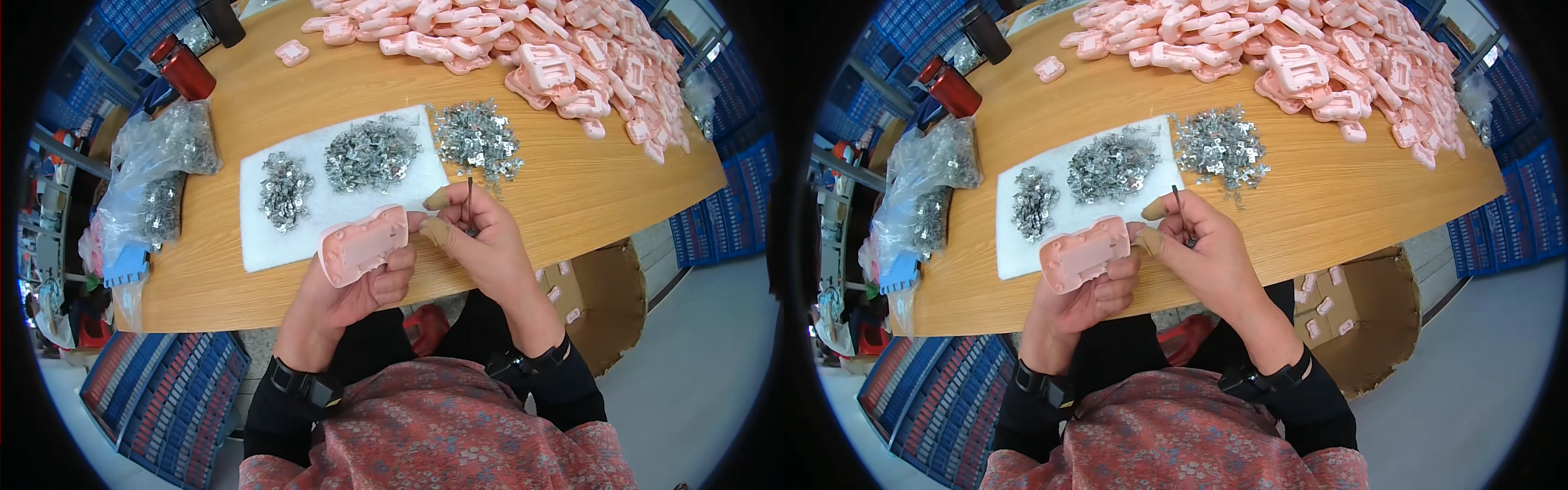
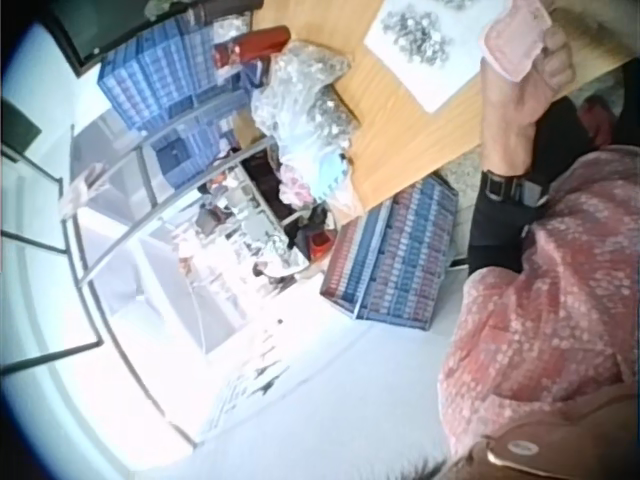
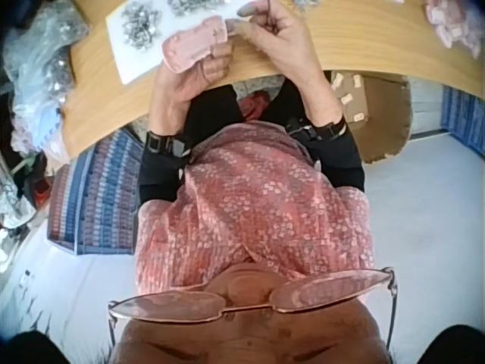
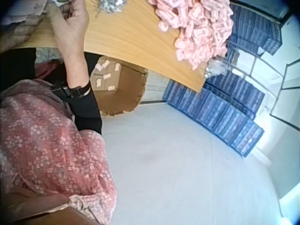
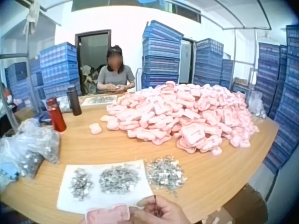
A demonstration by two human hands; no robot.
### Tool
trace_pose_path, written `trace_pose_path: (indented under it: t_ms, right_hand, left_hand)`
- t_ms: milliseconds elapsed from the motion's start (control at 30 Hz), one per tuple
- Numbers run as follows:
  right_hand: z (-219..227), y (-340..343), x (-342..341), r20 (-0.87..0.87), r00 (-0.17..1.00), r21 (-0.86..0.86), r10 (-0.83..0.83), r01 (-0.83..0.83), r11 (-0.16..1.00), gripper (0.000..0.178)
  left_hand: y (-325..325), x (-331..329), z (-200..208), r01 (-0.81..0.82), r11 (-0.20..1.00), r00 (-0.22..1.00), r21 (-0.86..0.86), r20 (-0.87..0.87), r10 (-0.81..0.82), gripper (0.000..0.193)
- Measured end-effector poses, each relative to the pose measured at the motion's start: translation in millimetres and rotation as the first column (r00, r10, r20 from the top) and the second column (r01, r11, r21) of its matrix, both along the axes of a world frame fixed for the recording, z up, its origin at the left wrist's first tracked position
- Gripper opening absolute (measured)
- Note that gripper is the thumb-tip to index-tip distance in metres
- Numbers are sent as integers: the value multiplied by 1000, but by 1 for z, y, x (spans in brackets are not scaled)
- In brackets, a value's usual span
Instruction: The person sits at a table and assembles small pink plastic devices by inserting metal components into them using a small tool. They pick up the plastic housing, insert the metal parts, and place the finished units into a pile on the table.
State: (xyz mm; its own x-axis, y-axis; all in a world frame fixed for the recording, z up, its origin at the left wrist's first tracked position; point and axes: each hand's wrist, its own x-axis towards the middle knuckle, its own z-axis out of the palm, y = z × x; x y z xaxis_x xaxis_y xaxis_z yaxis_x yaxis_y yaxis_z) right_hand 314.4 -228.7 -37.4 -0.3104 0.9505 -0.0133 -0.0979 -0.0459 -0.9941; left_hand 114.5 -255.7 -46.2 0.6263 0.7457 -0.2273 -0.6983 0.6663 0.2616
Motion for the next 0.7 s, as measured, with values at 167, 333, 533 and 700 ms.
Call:
trace_pose_path:
  t_ms: [167, 333, 533, 700]
  right_hand:
    - [-2, -8, -2, -17, 997, 23, -70, 71, 997, 18]
    - [-8, -15, -6, -4, 997, 85, -72, 72, 994, 18]
    - [-2, -28, -19, 25, 1000, 39, 8, -9, 999, 25]
    - [-5, -31, -23, -110, 994, -40, -12, 7, 999, 28]
  left_hand:
    - [0, 1, -1, -32, 999, 999, 19, 29, 31, 49]
    - [-1, 1, -2, -65, 998, 998, 6, 14, 65, 46]
    - [-2, 6, 4, -146, 984, 953, 102, -251, 167, 44]
    - [-3, 13, 9, -173, 979, 940, 111, -279, 198, 41]
